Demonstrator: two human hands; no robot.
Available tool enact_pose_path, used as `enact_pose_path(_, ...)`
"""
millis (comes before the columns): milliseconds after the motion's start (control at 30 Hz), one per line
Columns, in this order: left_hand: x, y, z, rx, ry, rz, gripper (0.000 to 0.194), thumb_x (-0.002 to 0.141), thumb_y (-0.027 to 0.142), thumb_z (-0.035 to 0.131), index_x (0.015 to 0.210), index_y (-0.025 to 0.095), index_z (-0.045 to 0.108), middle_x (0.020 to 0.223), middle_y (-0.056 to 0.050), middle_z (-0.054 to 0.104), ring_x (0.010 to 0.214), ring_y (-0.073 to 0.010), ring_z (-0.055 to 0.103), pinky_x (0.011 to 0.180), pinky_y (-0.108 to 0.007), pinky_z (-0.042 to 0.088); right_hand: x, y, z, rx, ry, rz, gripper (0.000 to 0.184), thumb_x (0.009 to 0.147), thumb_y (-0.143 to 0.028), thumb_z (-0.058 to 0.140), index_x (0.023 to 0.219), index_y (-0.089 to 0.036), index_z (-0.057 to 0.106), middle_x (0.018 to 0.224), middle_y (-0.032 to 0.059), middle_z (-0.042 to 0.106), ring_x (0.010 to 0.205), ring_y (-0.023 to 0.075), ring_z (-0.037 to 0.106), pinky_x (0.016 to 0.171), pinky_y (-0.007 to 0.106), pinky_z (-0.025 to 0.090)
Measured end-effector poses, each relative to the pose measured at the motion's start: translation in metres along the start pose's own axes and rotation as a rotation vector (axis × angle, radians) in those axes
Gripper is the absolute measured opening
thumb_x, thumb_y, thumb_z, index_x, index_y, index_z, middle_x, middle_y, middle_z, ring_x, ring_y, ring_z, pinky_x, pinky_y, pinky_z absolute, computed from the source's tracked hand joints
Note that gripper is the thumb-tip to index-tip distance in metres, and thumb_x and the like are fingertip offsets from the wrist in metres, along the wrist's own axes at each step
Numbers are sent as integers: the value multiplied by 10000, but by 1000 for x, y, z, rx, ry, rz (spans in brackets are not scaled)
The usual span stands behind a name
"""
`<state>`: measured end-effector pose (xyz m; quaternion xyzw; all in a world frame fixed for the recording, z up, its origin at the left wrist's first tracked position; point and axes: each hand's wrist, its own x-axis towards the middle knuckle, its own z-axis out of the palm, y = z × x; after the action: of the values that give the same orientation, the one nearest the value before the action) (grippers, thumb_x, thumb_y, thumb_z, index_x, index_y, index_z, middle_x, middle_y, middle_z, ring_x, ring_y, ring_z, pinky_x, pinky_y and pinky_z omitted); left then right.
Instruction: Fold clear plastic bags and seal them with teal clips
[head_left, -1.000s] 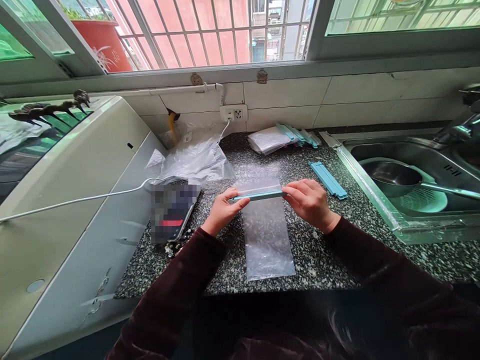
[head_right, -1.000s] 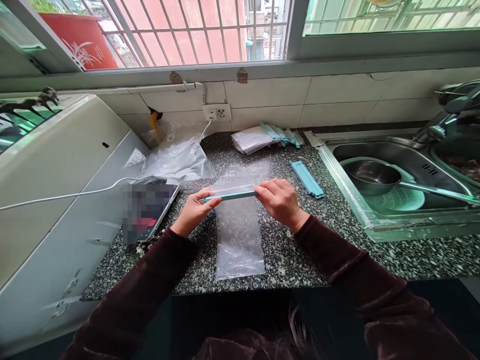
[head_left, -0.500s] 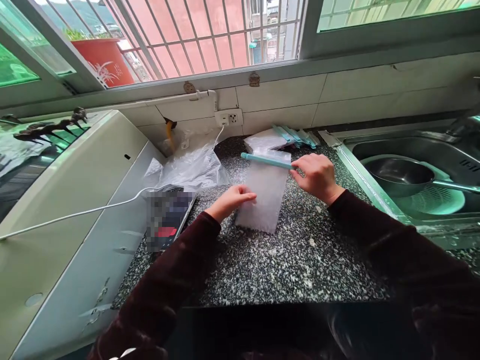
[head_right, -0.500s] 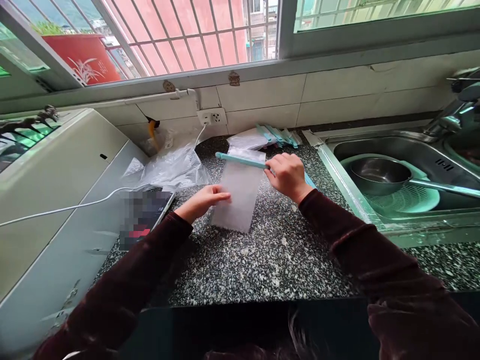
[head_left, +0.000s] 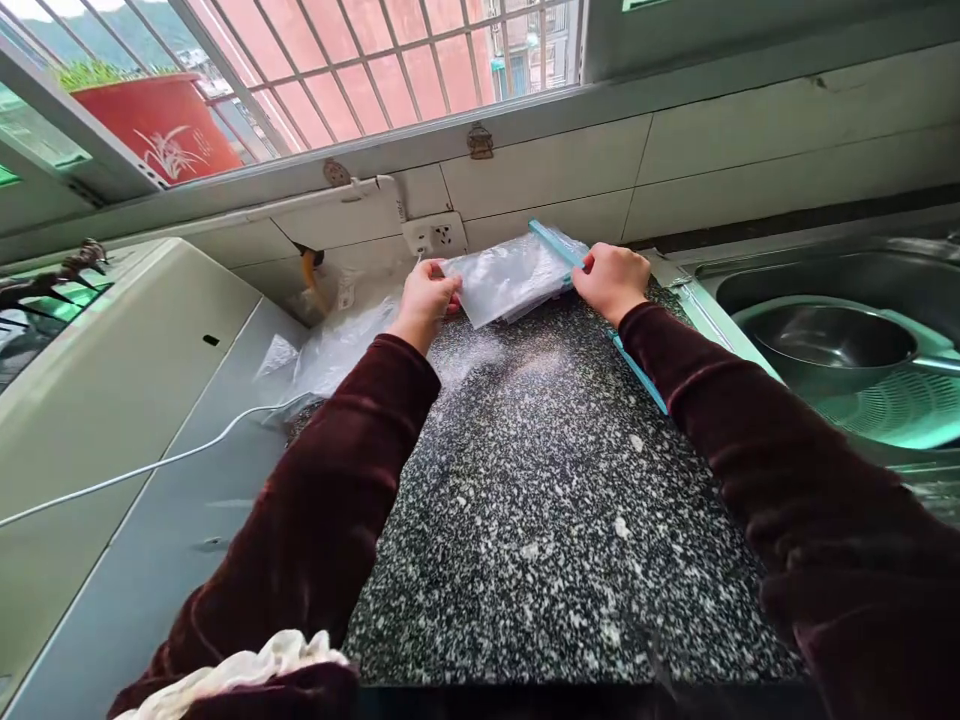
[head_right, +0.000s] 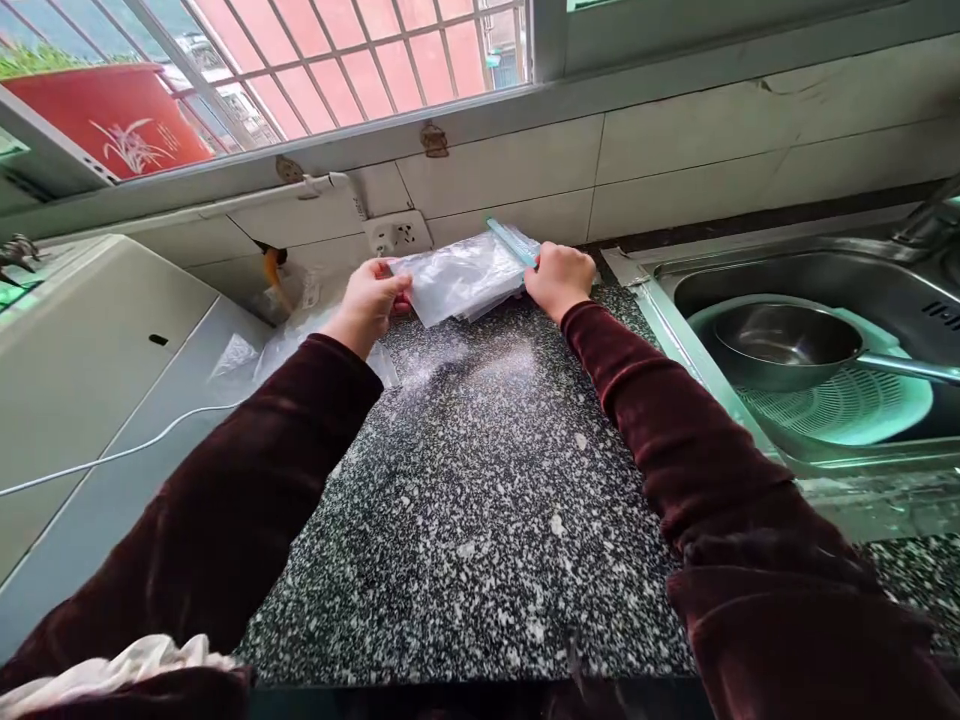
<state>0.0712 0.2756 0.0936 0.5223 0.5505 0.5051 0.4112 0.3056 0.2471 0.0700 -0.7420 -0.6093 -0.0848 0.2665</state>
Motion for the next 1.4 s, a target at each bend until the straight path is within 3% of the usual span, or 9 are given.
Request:
enact_pose_path(200,4,-26,31,-35,22,-54,470,721,83,583,1170,152,463,680,5,568,516,-125,564,554,-268,465,16,-2,19,-51,-64,77,340,824,-389,509,898,-92,657,858,189,665,855,301,615,717,409,418)
enact_pose_path(367,-9,-35,23,118,-50,-82,504,724,144,596,1212,116,472,789,-53,618,496,-140,579,545,-278,451,16,1,22,-82,-87,88,350,807,-414,531,875,-101,672,823,189,669,823,300,612,700,413,419)
enact_pose_path(567,0,-34,-64,634,84,242,110,723,201,573,746,138,660,722,-76,635,702,-202,593,724,-325,451,12,-9,10,-98,2,-67,371,821,-427,520,935,-96,643,930,193,635,882,302,568,759,436,378)
enact_pose_path(667,4,-41,-116,968,187,279,136,715,258,588,741,160,679,811,-115,635,826,-256,576,773,-361,430,6,-36,6,-98,52,-290,310,844,-358,472,920,-111,644,940,176,635,875,273,538,727,386,351)
enact_pose_path(800,-1,-51,-152,1276,102,299,292,672,381,641,879,182,697,958,-141,610,946,-306,532,781,-376,415,-8,-100,12,-95,-78,-557,265,846,-262,441,906,-112,652,917,164,637,886,254,519,720,353,306)
enact_pose_path(967,-8,-52,-156,1446,-51,336,221,752,219,508,819,149,706,901,-172,609,939,-320,531,726,-381,390,-30,-184,32,-32,-161,-772,281,872,-227,399,954,-117,645,958,156,633,929,248,514,744,346,289)
enact_pose_path(1100,-11,-42,-161,1386,120,400,293,807,215,408,797,151,694,861,-167,607,871,-302,538,673,-376,373,-42,-224,43,0,-180,-768,317,869,-196,407,1126,-124,577,1027,153,633,949,251,537,739,339,302)
enact_pose_path(1233,-29,-28,-166,1303,238,566,271,822,251,410,809,170,669,857,-131,603,839,-272,533,688,-366,366,-45,-239,36,58,-157,-668,407,888,-251,412,1283,-165,465,1040,122,661,935,242,577,710,323,316)
enact_pose_path(1400,-71,-15,-148,1283,155,743,237,834,237,435,767,174,653,811,-111,603,783,-244,533,672,-353,349,-49,-220,8,76,-78,-669,431,894,-262,407,1319,-201,433,1042,91,682,851,205,605,685,309,302)
